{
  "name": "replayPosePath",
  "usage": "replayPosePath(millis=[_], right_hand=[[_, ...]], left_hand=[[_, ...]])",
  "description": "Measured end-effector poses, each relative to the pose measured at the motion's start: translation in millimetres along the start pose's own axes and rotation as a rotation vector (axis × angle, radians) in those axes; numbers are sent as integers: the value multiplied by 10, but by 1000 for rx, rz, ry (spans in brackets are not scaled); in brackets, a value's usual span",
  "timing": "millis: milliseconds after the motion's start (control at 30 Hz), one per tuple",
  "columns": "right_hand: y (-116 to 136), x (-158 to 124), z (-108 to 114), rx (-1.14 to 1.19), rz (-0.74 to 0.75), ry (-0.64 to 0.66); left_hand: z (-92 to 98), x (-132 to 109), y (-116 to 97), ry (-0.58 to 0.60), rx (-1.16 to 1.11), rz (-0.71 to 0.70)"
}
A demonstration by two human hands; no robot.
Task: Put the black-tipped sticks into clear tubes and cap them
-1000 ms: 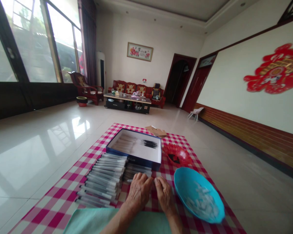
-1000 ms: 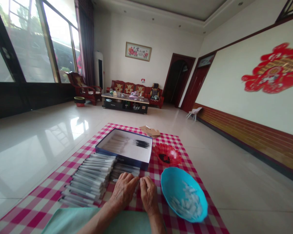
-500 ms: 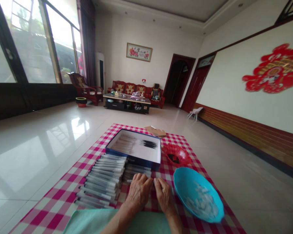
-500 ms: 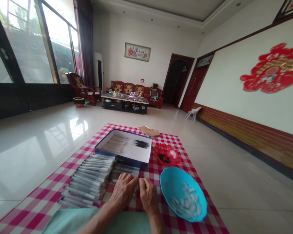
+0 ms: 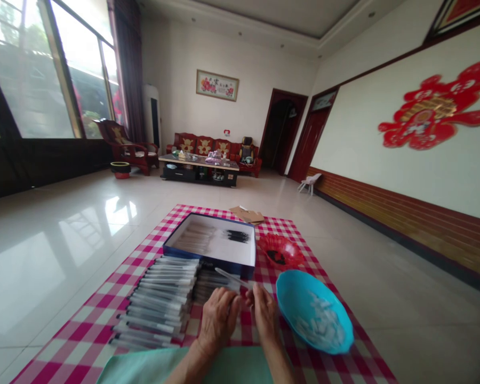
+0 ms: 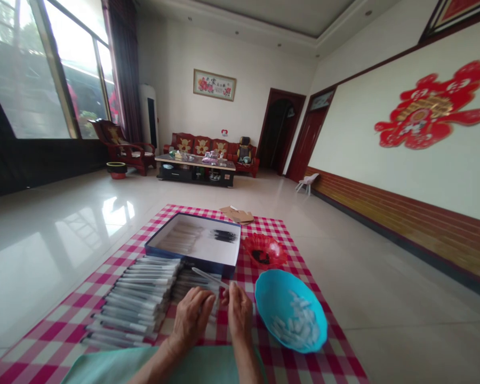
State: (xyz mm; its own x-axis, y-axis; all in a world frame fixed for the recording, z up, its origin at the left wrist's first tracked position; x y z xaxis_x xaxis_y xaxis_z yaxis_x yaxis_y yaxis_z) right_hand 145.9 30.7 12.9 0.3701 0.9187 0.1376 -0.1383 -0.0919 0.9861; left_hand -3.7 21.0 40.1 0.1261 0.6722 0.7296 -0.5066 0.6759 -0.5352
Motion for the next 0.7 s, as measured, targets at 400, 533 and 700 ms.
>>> replayPosePath(millis=[400,533,700], right_hand=[[251,-404,-475,74,-63,618],[390,-364,-282,-224,43,601],[666,-55,449,-614,268,294]], left_hand=[[-200,-86,480,60,-996,801],[-246,-81,475,26,-1184,858],[-287,-66,466,158,-982,736]])
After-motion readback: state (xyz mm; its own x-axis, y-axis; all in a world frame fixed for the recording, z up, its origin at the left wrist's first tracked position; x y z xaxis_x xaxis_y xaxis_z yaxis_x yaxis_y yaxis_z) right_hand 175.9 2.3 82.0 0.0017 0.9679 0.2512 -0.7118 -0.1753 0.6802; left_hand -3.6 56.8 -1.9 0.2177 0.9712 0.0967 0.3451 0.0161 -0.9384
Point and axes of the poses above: each hand's wrist, its own x-axis towards the middle knuckle, its own z-axis out of the back of the hand, y = z × x, the point moved 6 cm from there along x, towards the middle knuckle, and after that the axes turned 1 degree about x, right-handed, at the moved point
